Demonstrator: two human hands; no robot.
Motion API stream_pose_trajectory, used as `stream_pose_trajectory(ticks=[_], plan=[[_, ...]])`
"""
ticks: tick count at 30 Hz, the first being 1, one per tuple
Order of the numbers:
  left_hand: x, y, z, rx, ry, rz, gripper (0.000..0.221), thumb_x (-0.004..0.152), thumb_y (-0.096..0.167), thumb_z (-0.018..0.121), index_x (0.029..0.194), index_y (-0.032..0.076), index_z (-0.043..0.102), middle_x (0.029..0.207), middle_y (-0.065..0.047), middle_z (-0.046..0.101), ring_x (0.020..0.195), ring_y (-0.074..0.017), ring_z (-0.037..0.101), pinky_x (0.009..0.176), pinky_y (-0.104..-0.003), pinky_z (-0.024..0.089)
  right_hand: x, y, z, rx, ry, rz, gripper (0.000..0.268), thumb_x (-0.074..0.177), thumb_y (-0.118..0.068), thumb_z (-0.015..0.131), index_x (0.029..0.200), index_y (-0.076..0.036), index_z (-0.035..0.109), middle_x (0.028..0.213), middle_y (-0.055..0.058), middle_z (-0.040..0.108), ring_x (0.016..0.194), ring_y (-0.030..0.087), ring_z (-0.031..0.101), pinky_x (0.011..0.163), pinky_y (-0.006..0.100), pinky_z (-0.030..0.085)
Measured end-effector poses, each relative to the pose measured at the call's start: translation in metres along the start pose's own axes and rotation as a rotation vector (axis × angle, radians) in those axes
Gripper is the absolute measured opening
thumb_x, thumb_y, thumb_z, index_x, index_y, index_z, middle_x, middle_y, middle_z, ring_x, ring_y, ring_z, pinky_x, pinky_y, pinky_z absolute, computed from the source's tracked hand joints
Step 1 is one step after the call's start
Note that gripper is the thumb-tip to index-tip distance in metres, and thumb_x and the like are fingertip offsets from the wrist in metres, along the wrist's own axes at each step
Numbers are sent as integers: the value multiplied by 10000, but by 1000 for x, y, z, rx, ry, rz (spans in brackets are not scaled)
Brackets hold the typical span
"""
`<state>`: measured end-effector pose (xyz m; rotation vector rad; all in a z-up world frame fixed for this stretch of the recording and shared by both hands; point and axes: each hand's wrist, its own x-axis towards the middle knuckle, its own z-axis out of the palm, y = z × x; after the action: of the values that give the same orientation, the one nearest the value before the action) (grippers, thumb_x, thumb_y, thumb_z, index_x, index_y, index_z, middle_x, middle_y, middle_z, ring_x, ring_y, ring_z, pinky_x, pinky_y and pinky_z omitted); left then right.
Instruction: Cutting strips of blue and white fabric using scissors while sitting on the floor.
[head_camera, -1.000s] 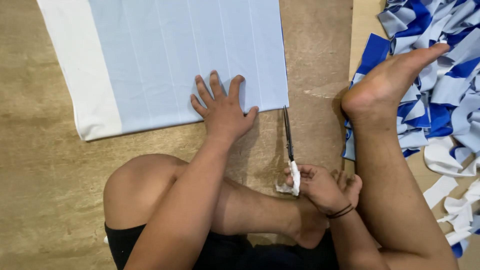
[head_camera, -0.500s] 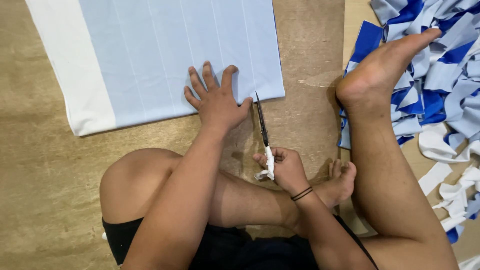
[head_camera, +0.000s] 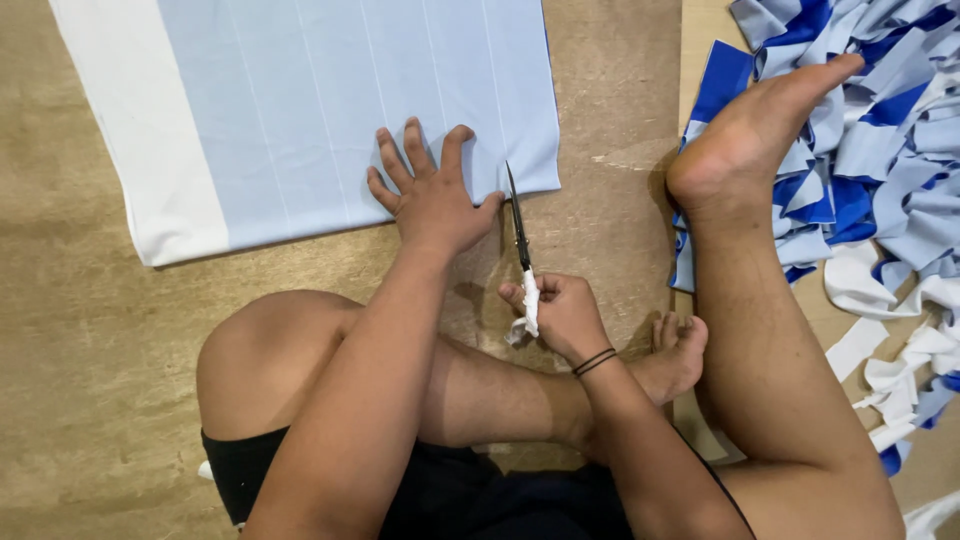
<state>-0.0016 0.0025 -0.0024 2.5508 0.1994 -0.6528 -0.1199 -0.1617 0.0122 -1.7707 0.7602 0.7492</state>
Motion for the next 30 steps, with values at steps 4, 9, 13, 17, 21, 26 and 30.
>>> stream_pose_trajectory(ticks=[4,9,13,17,21,26,30], plan=[[-1,-2,2,0,1,11,833,770,531,790,1465,396,352,1650,-181,39,1507,-473,-149,1151,-728,0,-2,-12,3,-31,1,-40,370,791,-345,860,728,-7,725,582,17,681,473,86,594,418,265,475],[4,-3,4,-1,9,12,812,776,530,788,1452,401,356,1651,-182,27,1494,-483,-163,1138,-732,-10,8,-7,-1,-140,10,-57,441,794,-379,871,698,16,700,567,45,651,457,95,567,418,271,458],[-3,-3,5,-7,13,9,838,764,532,802,1459,398,353,1656,-174,42,1510,-468,-143,1158,-725,2,9,-18,1,-93,10,-57,439,803,-409,849,710,-4,706,577,42,656,453,94,566,414,277,441],[0,0,0,-8,0,-3,832,768,525,805,1457,407,354,1660,-167,40,1510,-476,-147,1154,-721,8,18,-14,2,-91,18,-58,444,769,-401,873,703,3,701,585,47,672,459,99,578,405,291,456],[3,-1,1,6,9,-4,849,759,524,807,1463,405,347,1652,-167,44,1508,-472,-144,1154,-722,3,16,-29,-3,-151,-9,1,453,787,-427,845,702,-4,706,566,65,655,436,128,581,400,299,448],[-3,0,-3,5,0,-13,863,759,538,804,1477,399,346,1674,-162,38,1529,-457,-138,1186,-700,-8,37,-26,-3,-182,23,-161,485,817,-459,848,699,-8,715,591,38,650,477,87,543,422,280,429],[0,2,-6,24,-44,-44,880,786,565,769,1510,403,295,1690,-160,-17,1521,-456,-182,1173,-706,-39,27,-45,-4,-259,13,-57,487,794,-462,830,716,0,694,566,67,648,425,141,570,400,318,440]])
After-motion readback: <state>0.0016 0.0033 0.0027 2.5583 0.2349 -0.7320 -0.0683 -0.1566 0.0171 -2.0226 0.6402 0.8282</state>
